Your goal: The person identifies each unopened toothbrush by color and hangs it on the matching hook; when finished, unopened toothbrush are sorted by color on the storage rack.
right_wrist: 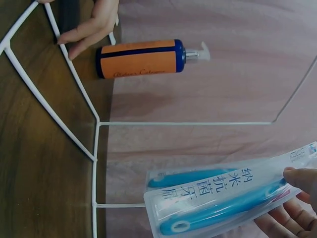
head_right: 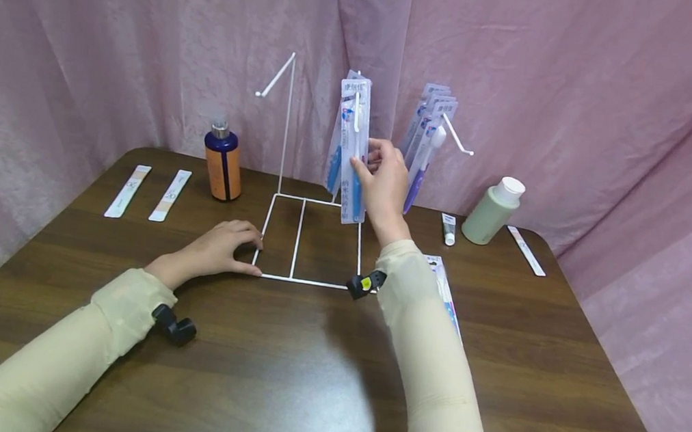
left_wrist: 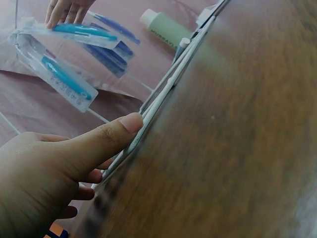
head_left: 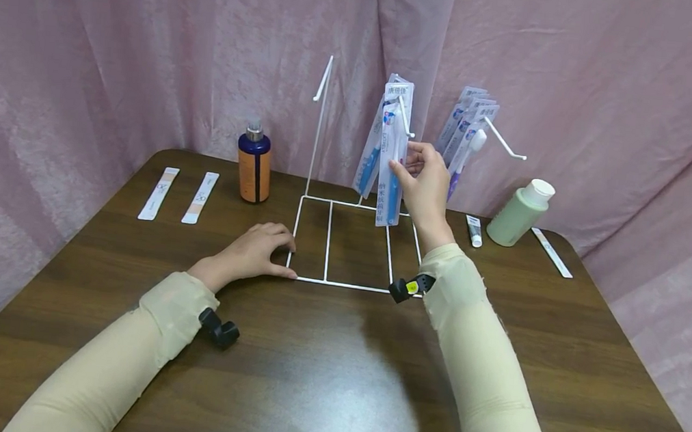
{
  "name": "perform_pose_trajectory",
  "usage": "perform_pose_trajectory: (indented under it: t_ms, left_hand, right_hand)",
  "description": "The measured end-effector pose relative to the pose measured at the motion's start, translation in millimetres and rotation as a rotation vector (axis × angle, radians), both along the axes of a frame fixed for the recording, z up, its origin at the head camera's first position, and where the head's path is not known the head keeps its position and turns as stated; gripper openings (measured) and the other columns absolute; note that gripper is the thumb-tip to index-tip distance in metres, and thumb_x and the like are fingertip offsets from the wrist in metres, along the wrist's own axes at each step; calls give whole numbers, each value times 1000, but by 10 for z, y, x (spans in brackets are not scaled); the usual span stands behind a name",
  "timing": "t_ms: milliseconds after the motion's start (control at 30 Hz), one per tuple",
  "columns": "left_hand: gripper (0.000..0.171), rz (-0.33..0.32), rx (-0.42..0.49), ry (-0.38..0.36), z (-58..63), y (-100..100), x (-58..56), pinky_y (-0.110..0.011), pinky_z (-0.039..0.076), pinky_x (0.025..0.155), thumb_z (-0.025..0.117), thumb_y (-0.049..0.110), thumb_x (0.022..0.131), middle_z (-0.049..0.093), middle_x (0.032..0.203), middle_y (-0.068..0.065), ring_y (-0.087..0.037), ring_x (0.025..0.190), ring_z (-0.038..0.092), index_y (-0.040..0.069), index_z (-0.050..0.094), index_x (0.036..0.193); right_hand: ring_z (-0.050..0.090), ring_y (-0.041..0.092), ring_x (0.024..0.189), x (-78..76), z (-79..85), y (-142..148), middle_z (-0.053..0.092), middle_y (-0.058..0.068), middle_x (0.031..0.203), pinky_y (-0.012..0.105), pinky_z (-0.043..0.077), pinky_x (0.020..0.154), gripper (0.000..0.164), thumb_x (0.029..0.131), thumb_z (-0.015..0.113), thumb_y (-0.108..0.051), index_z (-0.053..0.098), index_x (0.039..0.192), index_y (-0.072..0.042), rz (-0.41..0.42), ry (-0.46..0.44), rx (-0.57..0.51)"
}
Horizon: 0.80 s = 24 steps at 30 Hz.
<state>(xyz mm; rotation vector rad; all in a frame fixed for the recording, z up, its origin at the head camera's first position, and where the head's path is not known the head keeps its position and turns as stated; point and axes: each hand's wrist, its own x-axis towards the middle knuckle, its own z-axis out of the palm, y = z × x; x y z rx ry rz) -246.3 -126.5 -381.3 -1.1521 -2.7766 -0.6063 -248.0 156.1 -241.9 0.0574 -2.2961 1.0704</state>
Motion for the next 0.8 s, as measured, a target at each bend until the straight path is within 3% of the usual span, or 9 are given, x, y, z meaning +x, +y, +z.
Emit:
perform_pose_trajectory:
  t_ms: [467, 667, 800]
  left_hand:
    - [52, 3, -5, -11, -9, 4, 13, -48, 38, 105, 77, 52, 73, 61, 114, -7, -28, 114, 54, 13, 66, 105]
    - [52, 3, -3, -11, -12, -1, 9, -49, 38, 104, 77, 52, 74, 61, 114, -7, -28, 114, 54, 13, 66, 105]
    - [52, 3, -7, -5, -3, -6, 0, -49, 38, 104, 76, 53, 74, 61, 114, -7, -28, 114, 54, 14, 66, 105]
  right_hand:
    - [66, 26, 90, -74, 8, -12, 69, 15, 101, 36, 52, 83, 44, 85, 74, -20, 59, 122, -3, 19, -77, 49]
    - [67, 27, 92, 10, 54, 59, 68, 17, 106, 37, 53, 83, 45, 85, 73, -19, 58, 125, -4, 44, -103, 66]
    - [67, 27, 91, 132, 100, 161, 68, 17, 106, 35, 52, 78, 44, 86, 72, -20, 58, 125, -5, 64, -135, 143]
